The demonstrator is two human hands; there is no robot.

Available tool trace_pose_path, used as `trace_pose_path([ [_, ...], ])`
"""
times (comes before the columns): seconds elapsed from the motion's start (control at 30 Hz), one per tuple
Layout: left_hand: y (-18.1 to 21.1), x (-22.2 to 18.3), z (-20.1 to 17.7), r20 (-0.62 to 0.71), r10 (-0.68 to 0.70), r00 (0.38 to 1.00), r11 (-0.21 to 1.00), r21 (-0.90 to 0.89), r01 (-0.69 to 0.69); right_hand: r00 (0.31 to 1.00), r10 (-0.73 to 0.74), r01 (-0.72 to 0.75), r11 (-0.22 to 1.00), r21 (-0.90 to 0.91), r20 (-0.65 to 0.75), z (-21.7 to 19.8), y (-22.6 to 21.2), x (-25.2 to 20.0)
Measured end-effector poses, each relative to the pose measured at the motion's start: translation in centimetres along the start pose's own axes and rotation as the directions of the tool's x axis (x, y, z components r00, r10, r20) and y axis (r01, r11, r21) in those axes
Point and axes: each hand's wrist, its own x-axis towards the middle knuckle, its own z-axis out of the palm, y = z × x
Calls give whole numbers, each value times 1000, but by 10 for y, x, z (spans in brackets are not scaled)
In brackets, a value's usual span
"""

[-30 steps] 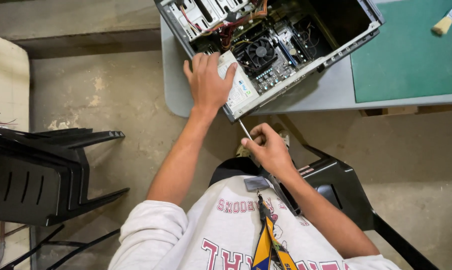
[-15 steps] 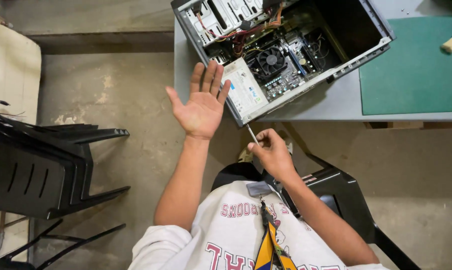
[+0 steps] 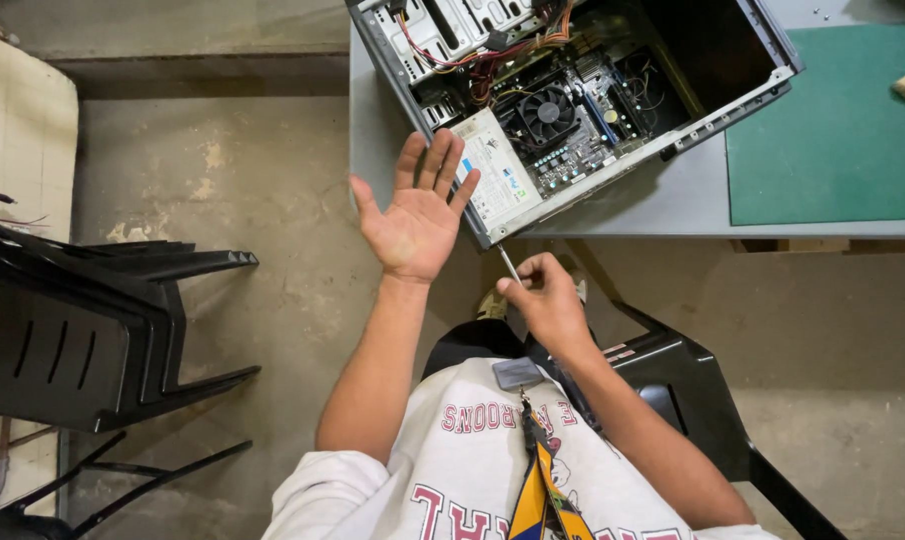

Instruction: Reinstalling a power supply unit into a desktop computer case, including cleaning the unit and managing cables.

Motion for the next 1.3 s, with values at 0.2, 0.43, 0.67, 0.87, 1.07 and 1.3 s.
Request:
trace_pose_path([
  [0.2, -5, -1, -3, -25, -11, 1000, 1000, 17, 12, 991, 106, -92, 981, 168, -79, -5, -24, -12],
  [0.43, -10, 41, 7, 125, 190, 974, 125, 981, -150, 949, -309, 216, 777, -591, -60, 3, -13, -18],
  [0.67, -33, 76, -8, 151, 156, 976, -851, 523, 55, 892, -451, 270, 584, -766, -29, 19, -11, -21],
  [0.87, -34, 79, -39, 239, 185, 953, -822, 569, 17, 957, -288, 277, 883, -379, 29, 9, 10, 9],
  [1.07, -32, 78, -31, 197, 180, 964, -790, 612, 22, 985, -50, 8, 970, 242, 168, 13, 18, 20],
  [1.3, -21, 78, -22, 186, 142, 972, -757, 653, -14, 975, -107, 135, 981, -138, 193, -31, 23, 21],
])
